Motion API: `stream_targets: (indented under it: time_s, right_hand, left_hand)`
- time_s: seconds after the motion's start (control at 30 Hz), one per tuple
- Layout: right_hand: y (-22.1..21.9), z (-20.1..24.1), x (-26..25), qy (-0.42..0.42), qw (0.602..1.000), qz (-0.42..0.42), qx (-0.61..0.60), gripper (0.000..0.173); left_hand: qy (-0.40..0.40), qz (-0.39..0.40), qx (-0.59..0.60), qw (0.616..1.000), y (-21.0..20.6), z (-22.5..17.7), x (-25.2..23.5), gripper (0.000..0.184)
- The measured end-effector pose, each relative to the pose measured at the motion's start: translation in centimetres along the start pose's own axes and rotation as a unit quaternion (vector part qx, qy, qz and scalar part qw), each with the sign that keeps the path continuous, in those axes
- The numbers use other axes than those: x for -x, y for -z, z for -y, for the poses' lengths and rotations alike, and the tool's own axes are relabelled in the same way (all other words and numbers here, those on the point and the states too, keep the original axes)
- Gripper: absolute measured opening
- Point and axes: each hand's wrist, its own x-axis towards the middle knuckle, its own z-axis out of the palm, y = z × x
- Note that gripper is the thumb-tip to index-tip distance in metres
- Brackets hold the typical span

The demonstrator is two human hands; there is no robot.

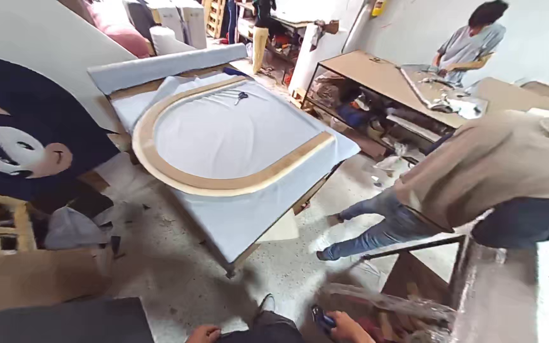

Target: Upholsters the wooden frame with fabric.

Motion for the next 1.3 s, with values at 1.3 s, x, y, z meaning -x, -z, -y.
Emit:
stream_targets:
  time_s: [1.3]
  right_hand:
    - [94.6,-5.5,-32.8,0.478,0.740,-0.128,0.455,0.088]
  left_hand:
    - [-0.077,-0.261,0.162,0.949,10.4,-72.1,-53.3,0.051]
